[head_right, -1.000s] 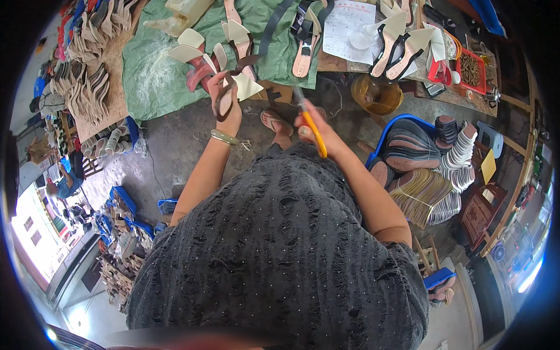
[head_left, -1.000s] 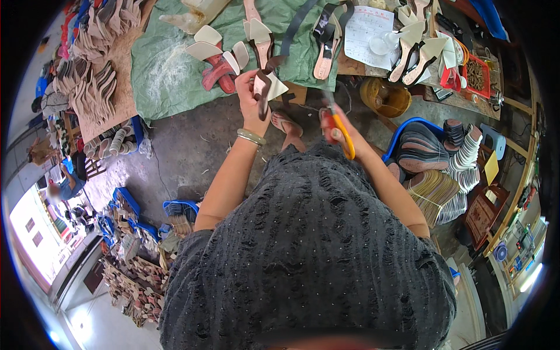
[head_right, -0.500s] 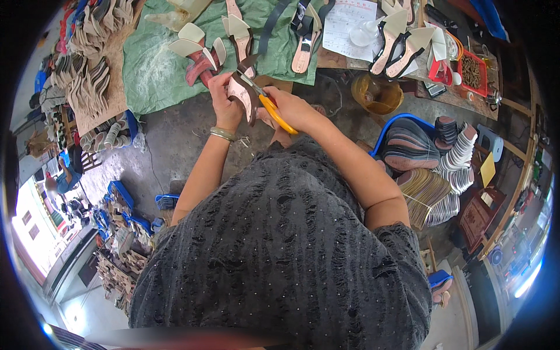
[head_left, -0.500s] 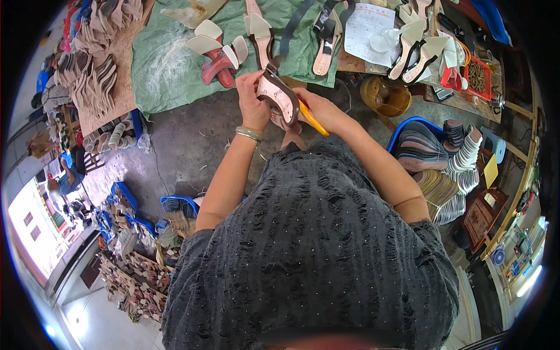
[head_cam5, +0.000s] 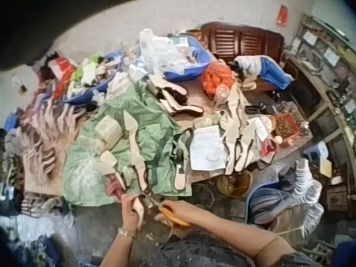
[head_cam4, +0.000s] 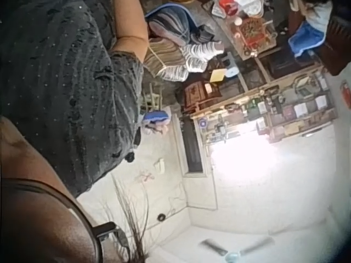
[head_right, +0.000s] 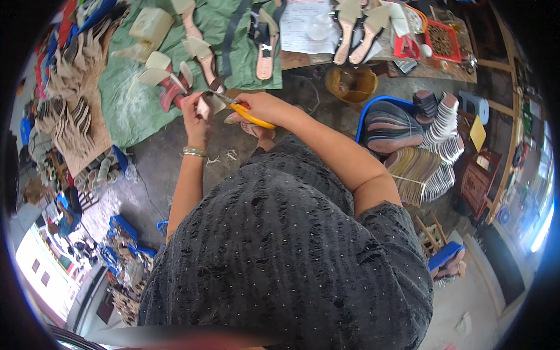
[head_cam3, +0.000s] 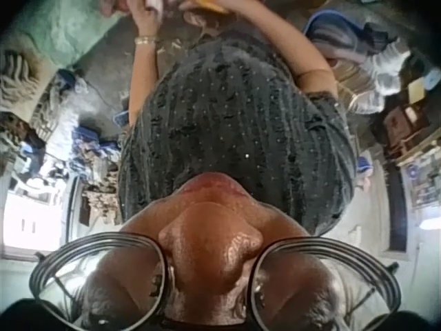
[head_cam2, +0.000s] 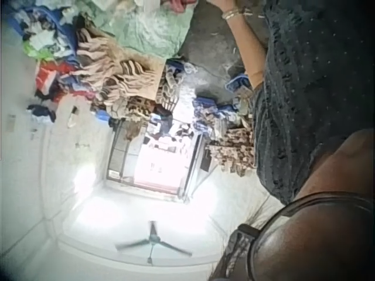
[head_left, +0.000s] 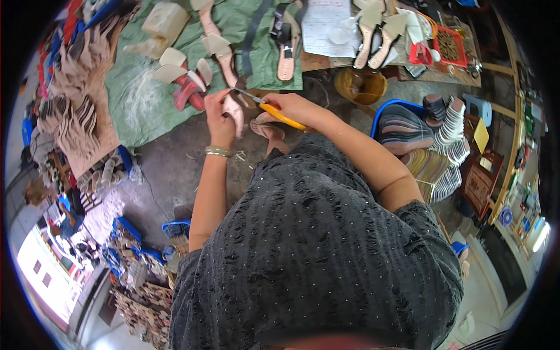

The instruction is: The recorder is assembling components of high-heeled shoes, specifically attaching and trimming leather straps to the soles.

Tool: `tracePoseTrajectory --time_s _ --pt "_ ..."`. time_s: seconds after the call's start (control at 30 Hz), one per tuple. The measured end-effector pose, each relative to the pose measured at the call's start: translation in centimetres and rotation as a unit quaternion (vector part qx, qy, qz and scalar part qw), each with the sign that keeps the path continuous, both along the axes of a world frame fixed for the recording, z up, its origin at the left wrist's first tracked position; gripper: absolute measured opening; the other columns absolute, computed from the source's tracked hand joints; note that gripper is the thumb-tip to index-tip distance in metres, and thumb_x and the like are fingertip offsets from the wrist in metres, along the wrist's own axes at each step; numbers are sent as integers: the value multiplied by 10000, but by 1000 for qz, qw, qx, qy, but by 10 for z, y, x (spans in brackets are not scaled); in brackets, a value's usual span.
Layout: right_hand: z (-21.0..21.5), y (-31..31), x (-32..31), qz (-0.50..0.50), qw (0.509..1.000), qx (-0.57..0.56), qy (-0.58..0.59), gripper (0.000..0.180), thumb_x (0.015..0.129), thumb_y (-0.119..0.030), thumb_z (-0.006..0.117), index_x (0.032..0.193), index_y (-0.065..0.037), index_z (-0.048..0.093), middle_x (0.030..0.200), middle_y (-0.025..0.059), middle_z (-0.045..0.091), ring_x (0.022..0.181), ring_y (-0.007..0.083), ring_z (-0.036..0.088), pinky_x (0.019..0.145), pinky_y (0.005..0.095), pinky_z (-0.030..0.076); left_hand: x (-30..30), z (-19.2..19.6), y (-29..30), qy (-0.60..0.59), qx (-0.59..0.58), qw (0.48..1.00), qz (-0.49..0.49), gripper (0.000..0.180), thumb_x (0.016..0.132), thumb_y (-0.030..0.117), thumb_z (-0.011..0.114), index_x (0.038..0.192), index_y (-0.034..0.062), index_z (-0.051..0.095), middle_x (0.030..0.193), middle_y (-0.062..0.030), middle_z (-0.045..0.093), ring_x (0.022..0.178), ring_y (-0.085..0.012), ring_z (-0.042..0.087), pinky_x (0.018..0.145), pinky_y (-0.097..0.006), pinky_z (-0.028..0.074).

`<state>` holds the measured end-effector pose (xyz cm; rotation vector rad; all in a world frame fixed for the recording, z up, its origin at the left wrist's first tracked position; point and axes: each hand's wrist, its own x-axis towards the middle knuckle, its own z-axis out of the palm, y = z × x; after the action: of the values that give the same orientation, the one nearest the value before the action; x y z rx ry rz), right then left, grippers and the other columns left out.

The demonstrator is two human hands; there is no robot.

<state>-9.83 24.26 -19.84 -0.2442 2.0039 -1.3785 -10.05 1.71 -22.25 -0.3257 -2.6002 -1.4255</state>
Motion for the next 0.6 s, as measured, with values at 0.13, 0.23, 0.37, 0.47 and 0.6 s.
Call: tracePoseTrajectory --time_s 0.13,0.23,0.37,0.47,0.6 --pt "0 9 4 -7 1000 8 -15 481 780 -457 685 1044 -59 629 937 152 659 858 300 636 739 350 487 -3 9 2 -41 18 998 -45 409 730 -99 530 1110 52 542 982 -92 464 930 -220 518 853 -294 418" --pt "-16 14 12 -41 997 57 40 491 781 -423 710 1080 -47 610 909 128 660 804 223 625 734 297 475 -2 6 -3 -85 10 996 -29 318 805 -29 566 1113 39 532 1017 -88 499 969 -204 528 872 -305 421" --pt "-42 39 28 -161 958 228 68 564 793 -451 665 1181 -64 532 934 178 651 876 337 630 742 405 496 2 18 5 -183 116 976 26 263 919 109 542 1150 -14 519 1113 -92 582 1022 -178 549 900 -295 418" --pt "-81 61 37 -245 924 285 78 580 809 -370 640 1262 -78 428 1013 233 595 923 390 597 771 458 489 8 30 13 -312 364 876 48 280 936 117 495 1162 -48 507 1152 -159 586 1071 -233 579 923 -336 453" --pt "-111 78 18 -275 886 353 121 553 802 -282 632 1249 -47 406 997 248 545 862 407 611 740 466 510 9 42 31 -326 460 825 37 296 930 116 494 1174 -45 448 1121 -212 595 1058 -313 589 918 -394 481"
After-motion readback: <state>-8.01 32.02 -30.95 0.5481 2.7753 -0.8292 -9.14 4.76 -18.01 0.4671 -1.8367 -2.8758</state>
